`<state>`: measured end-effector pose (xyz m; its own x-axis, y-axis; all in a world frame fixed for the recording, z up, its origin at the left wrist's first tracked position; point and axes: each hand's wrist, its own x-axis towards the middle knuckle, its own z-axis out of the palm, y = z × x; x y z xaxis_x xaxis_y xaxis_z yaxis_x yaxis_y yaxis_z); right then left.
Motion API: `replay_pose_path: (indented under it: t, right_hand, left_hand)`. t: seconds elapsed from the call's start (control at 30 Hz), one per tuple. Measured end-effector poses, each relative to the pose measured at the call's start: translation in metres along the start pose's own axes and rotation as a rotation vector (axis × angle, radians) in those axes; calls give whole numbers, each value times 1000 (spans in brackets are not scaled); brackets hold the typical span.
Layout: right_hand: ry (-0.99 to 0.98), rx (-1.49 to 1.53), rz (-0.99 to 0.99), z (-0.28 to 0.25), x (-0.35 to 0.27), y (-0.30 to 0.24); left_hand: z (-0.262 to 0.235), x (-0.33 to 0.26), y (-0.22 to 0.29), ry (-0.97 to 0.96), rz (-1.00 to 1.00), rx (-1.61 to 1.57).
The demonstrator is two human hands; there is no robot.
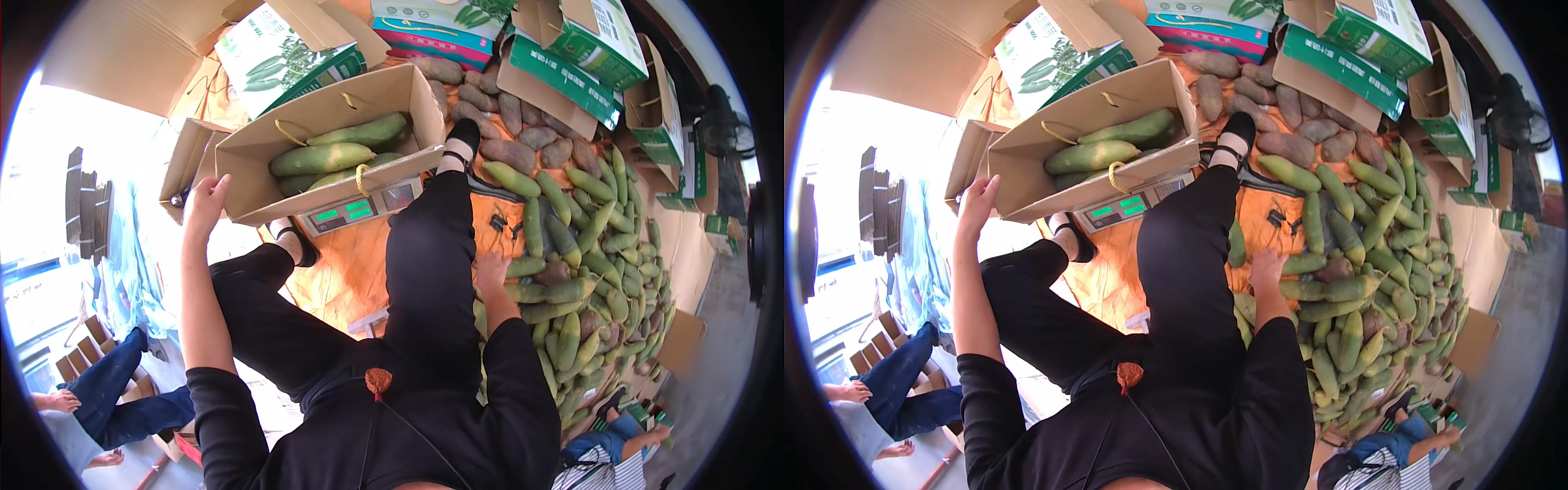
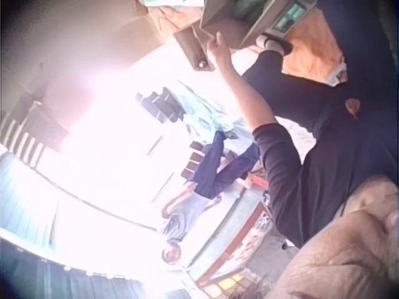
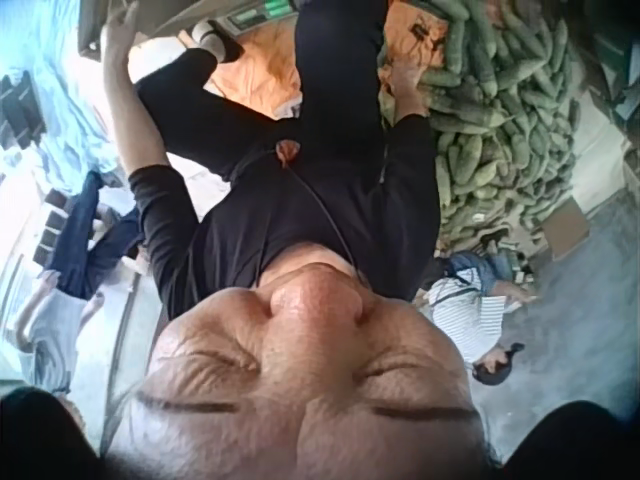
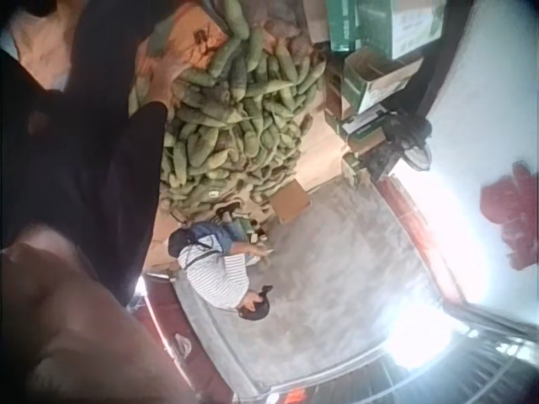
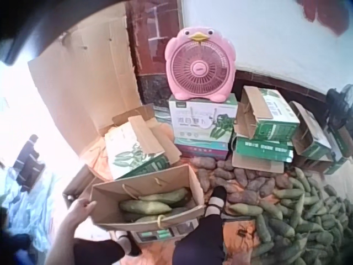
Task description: Sorting, weighing, and packing cucumbers into cardboard boxes in a warehouse or processing area.
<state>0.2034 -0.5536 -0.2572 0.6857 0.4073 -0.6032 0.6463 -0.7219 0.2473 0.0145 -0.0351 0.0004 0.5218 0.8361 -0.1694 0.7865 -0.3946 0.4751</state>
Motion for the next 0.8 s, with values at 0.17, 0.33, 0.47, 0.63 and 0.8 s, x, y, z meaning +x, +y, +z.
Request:
replay_pose_path:
  t: [0.17,0.33,0.47,0.63,0.8]
  right_hand:
    - [7,-104,-65,16,-3,-3]
    - [40,-70,-148,20,-17,0]
    - [268,62,-60,11,-19,7]
    - [738,729,155,-24,-4,60]
    - [837,1247,349,-65,-8,126]
  left_hand:
    - [4,-1,1,-9,13,16]
    - [2,-1,-1,-30,-24,-6]
    - [3,-1,1,-19,-11,30]
    - [1,-2,10,-42,-47,119]
    - [2,-3,6,16,45,76]
